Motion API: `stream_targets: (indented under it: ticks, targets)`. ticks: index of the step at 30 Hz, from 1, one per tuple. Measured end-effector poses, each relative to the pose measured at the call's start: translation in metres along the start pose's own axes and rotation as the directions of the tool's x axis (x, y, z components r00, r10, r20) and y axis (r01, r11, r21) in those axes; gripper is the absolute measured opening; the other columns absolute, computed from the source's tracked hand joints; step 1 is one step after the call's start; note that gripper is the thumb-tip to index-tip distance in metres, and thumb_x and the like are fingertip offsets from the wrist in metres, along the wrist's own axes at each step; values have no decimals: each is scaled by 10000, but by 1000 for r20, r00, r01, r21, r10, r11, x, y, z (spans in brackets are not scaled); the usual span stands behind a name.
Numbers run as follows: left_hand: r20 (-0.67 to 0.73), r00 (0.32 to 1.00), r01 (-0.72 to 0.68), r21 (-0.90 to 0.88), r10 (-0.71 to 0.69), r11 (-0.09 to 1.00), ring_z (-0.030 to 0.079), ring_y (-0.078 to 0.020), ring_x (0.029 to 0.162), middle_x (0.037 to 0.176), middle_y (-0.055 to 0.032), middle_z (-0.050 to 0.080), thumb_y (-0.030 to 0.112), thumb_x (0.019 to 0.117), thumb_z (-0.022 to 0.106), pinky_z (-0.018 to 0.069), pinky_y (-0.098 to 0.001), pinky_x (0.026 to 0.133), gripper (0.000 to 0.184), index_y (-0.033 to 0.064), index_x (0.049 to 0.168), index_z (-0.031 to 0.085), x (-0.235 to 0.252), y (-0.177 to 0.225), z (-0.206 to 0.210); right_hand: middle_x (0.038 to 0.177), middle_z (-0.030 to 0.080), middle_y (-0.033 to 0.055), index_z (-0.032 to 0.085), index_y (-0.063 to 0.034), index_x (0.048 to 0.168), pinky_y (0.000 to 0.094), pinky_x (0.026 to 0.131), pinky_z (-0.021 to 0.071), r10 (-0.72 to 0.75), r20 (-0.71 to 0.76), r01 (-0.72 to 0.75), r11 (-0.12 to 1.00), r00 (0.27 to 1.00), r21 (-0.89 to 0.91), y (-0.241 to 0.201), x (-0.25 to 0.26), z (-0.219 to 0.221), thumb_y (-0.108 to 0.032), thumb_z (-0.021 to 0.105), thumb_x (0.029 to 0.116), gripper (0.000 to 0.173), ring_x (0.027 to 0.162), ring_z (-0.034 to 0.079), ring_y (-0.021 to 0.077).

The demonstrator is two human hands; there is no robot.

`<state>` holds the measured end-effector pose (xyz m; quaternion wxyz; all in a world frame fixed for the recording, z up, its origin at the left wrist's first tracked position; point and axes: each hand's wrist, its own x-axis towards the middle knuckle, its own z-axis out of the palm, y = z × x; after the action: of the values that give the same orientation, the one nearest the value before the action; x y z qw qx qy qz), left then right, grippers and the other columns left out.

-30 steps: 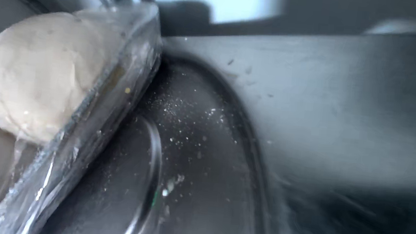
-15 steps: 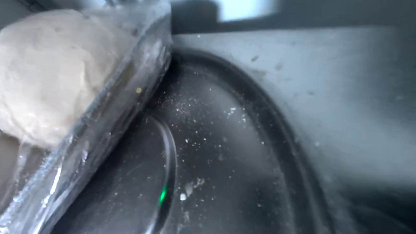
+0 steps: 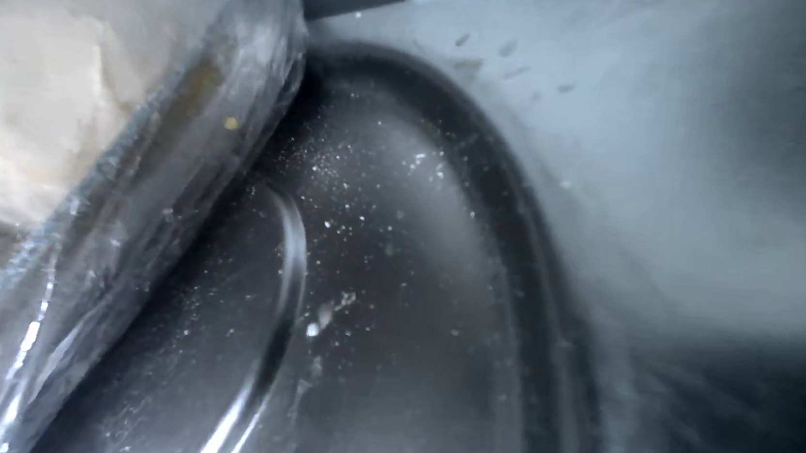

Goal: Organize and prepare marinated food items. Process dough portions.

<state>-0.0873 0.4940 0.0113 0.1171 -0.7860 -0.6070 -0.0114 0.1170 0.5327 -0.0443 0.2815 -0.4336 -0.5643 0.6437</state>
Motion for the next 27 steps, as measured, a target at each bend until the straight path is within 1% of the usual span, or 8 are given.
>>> stream_targets:
  ticks: [2,6,9,11,14,17,22,27]
  targets:
    - [245,949,206,-15,-196,978,668,-340,1056,1118,-144,697,274,899,716,519,-596,903,343,92,1189,696,13,32,-33,1253,678,238,671,12,1258,561,988,511,40,21,-35,976,999,-217,11,22,24,-352,500,1070,444,1167,654,366]
    - [353,883,331,2,-311,944,633,-386,1158,1207,-212,667,181,928,709,479,-581,988,361,7,1241,672,16,84,-77,1220,669,228,692,29,1156,579,939,490,314,312,15,684,897,-730,-43,21,39,-312,603,1025,376,1151,637,365]
    - [346,890,345,-85,-297,935,658,-341,1152,1226,-204,678,201,969,667,505,-531,1000,397,20,1318,613,5,71,-57,1235,675,229,702,-5,1164,672,883,518,204,132,-62,734,970,-676,-14,46,51,-228,648,958,308,1140,649,423]
    - [-18,980,193,-129,-197,973,720,-322,992,1080,-191,729,267,877,690,571,-529,884,419,43,1231,686,-5,33,1,1274,665,233,698,-22,1207,723,919,473,157,-3,-120,744,988,-657,2,59,51,-251,661,928,363,1173,625,459]
    - [364,865,405,-99,-346,909,596,-349,1286,1361,-237,620,188,962,657,436,-531,1101,508,25,1431,552,8,66,-50,1411,559,299,609,79,1315,697,1074,377,329,16,-237,711,944,-662,4,30,58,-264,684,942,512,1326,515,488]
    - [428,831,419,-63,-355,906,568,-327,1314,1399,-237,581,196,980,605,429,-466,1120,488,-6,1419,540,14,93,-84,1415,562,286,599,70,1330,641,1065,423,359,80,-221,719,930,-659,8,16,63,-266,685,935,525,1324,529,457]
    - [342,863,427,-102,-371,899,596,-369,1276,1344,-260,620,175,944,669,434,-532,1094,496,0,1398,573,12,73,-62,1312,635,248,651,57,1247,554,1011,471,283,314,-124,888,906,-443,-1,9,20,-341,606,1000,470,1226,610,354]
    - [345,875,415,-173,-340,893,643,-307,1129,1219,-208,662,156,951,611,505,-488,980,418,18,1345,596,16,58,-57,1303,612,142,589,-29,1352,363,990,467,287,114,-308,909,951,280,-39,-40,-2,-288,489,1089,382,1101,593,182]
